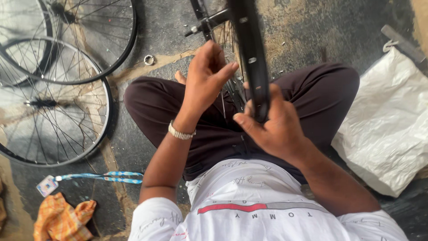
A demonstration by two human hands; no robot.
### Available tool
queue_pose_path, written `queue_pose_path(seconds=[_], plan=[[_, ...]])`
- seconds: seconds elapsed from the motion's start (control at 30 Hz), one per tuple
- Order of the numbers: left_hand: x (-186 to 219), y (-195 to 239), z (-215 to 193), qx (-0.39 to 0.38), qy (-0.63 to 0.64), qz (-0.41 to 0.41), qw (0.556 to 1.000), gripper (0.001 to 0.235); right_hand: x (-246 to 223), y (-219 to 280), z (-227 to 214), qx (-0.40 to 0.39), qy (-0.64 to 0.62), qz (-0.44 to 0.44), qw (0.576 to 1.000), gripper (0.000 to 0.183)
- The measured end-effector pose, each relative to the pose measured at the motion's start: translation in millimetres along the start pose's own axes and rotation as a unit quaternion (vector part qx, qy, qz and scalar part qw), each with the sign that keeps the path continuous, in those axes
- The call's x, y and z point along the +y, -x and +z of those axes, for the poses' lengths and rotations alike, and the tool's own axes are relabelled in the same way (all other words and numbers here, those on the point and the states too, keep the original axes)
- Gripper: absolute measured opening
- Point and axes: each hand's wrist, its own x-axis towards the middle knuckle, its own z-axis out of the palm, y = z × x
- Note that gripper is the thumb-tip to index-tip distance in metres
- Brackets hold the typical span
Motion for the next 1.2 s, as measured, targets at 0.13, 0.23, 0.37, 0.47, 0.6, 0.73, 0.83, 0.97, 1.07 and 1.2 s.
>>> queue_pose_path(seconds=[0.13, 0.23, 0.37, 0.47, 0.6, 0.73, 0.83, 0.97, 1.07, 1.2], plan=[[17, 20, -2, 0.020, 0.085, 0.036, 0.996, 0.020, -1, -5, 6, 0.018, 0.076, -0.053, 0.996, 0.044], [36, 34, -9, 0.034, -0.024, 0.078, 0.996, 0.028, -1, -16, 4, 0.040, 0.121, -0.144, 0.981, 0.045], [67, 45, -6, 0.011, -0.217, 0.221, 0.951, 0.036, 0, -35, -6, -0.008, 0.101, -0.193, 0.976, 0.058], [82, 47, 6, 0.065, -0.209, 0.192, 0.957, 0.046, 19, -43, -22, -0.080, 0.071, -0.238, 0.965, 0.067], [80, 39, 2, 0.127, -0.150, 0.131, 0.972, 0.044, 107, -69, -65, -0.047, -0.009, -0.125, 0.991, 0.014], [68, 33, -3, 0.174, -0.103, 0.104, 0.974, 0.041, 253, -128, -94, -0.045, 0.330, 0.087, 0.939, 0.021], [69, 30, -4, 0.183, -0.089, 0.085, 0.975, 0.040, 334, -151, -88, -0.122, 0.419, 0.099, 0.895, 0.030], [72, 25, -5, 0.183, -0.033, 0.069, 0.980, 0.039, 377, -162, -75, -0.137, 0.424, 0.137, 0.885, 0.040], [68, 26, -10, 0.195, 0.021, 0.067, 0.978, 0.039, 383, -167, -73, -0.170, 0.439, 0.162, 0.867, 0.025], [57, 25, -25, 0.154, 0.018, 0.095, 0.983, 0.037, 388, -166, -65, -0.209, 0.440, 0.196, 0.851, 0.013]])
